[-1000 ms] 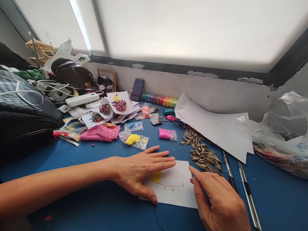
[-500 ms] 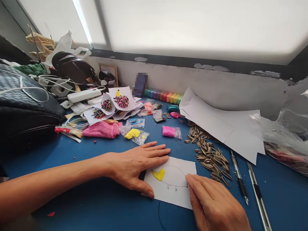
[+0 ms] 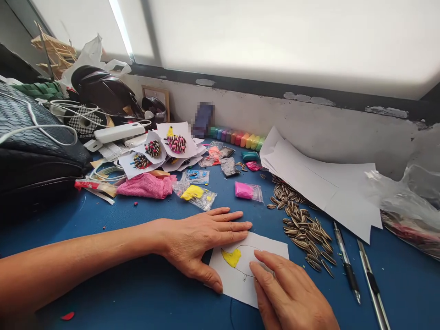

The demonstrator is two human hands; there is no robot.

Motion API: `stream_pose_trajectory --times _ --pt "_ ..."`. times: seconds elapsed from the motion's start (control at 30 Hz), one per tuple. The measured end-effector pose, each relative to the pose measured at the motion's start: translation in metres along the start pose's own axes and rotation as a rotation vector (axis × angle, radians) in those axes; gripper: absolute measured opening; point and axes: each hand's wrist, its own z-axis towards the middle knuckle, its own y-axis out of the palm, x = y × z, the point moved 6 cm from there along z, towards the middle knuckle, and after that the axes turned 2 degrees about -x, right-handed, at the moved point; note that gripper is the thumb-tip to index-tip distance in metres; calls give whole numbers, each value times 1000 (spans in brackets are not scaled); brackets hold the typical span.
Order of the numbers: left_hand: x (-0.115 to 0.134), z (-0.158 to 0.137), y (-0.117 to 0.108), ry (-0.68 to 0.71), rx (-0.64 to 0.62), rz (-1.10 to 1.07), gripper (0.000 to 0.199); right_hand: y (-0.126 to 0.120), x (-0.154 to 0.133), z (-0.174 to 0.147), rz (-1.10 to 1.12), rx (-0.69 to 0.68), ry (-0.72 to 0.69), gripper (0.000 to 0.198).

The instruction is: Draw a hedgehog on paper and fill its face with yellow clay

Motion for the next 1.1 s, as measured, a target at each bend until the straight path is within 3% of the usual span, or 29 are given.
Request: stream_pose_trajectory --times 0.17,0.3,0.5,0.73,1.1 --pt "-1 1 0 -1 52 24 95 5 -8 16 0 -75 29 29" --pt "1 -1 -3 -13 106 48 102 8 -6 23 11 -2 67 30" --pt "-3 -7 1 -110 34 -9 99 8 -1 18 34 82 89 29" --pt "-4 -8 3 -120 0 -19 97 14 -6 7 112 6 42 32" --pt "-4 -8 2 -128 9 -20 97 20 -11 12 -3 10 -14 34"
